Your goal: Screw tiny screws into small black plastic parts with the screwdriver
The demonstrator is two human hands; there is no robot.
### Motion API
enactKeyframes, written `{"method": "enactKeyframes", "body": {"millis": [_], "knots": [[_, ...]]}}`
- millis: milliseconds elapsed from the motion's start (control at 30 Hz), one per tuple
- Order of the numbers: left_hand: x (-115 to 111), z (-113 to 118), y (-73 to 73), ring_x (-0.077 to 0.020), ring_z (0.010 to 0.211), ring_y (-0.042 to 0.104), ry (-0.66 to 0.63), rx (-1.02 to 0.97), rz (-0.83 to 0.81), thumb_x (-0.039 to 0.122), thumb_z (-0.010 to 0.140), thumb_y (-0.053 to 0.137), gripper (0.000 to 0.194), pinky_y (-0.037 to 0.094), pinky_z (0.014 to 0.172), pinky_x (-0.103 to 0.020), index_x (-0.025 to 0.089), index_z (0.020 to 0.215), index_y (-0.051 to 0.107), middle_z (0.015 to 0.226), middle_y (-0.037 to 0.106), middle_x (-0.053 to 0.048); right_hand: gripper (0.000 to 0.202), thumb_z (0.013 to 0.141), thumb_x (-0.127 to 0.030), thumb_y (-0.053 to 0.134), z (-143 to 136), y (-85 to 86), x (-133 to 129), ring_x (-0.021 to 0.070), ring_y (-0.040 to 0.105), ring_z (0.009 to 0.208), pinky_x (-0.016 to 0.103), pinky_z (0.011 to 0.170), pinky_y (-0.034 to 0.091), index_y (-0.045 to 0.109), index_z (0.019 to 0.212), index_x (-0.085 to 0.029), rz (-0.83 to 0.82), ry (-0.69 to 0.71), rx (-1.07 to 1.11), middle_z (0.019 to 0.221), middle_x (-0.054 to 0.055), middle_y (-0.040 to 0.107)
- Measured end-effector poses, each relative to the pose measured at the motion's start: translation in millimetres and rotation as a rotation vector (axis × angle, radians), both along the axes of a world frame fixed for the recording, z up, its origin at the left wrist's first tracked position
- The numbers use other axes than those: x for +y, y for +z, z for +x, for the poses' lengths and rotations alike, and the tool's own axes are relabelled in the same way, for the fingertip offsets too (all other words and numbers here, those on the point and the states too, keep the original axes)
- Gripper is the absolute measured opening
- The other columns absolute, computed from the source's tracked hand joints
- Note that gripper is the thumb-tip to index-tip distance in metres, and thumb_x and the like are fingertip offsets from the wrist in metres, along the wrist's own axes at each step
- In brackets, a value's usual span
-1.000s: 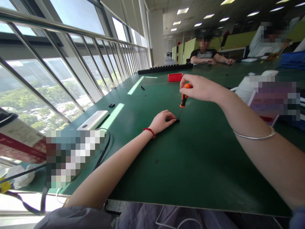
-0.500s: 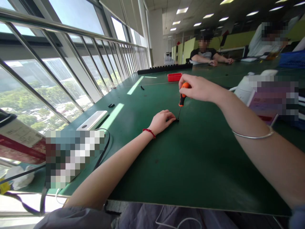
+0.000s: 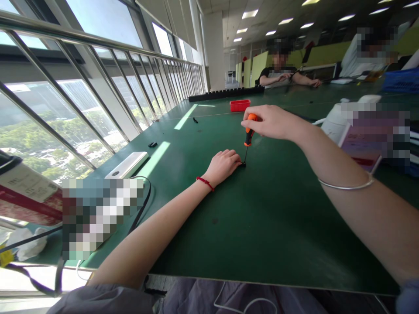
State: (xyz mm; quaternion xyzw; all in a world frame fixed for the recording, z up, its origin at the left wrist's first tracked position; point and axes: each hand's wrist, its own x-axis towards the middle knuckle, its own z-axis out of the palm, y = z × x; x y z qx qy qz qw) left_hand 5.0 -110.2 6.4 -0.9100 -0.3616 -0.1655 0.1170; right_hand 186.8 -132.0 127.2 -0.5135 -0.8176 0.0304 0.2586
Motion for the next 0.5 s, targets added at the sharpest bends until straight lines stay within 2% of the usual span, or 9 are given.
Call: {"method": "enactKeyframes", "body": {"millis": [100, 267, 500], "knots": [[-0.5, 0.3, 0.0, -0.0199, 0.089, 0.056, -0.003, 0.022, 0.030, 0.030, 0.097, 0.043, 0.026, 0.037, 0.074, -0.030, 0.016, 0.094, 0.064, 0.097, 0.064, -0.007, 0.033, 0.086, -0.044, 0.043, 0.2, 1.5, -1.8, 0.0134, 0.044, 0.058, 0.030, 0.058, 0.029, 0.057, 0.070, -0.019, 0.016, 0.010, 0.000, 0.063, 0.002, 0.053], [-1.3, 1.0, 0.7, -0.0197, 0.089, 0.056, 0.005, 0.053, 0.041, 0.030, 0.097, 0.042, 0.026, 0.037, 0.075, -0.030, 0.016, 0.094, 0.063, 0.097, 0.064, -0.007, 0.015, 0.078, -0.031, 0.053, -1.9, 3.2, -1.8, 0.0146, 0.047, 0.063, 0.029, 0.059, 0.030, 0.059, 0.085, -0.020, 0.030, -0.047, 0.001, 0.074, 0.002, 0.059], [-4.5, 2.9, 4.2, -0.0197, 0.089, 0.056, 0.025, 0.097, 0.033, 0.030, 0.098, 0.040, 0.026, 0.037, 0.076, -0.030, 0.015, 0.095, 0.061, 0.098, 0.063, -0.008, 0.028, 0.084, -0.044, 0.049, -1.1, 2.5, -2.2, 0.0150, 0.048, 0.061, 0.031, 0.059, 0.031, 0.056, 0.072, -0.020, -0.036, -0.001, -0.010, 0.065, 0.002, 0.054]]}}
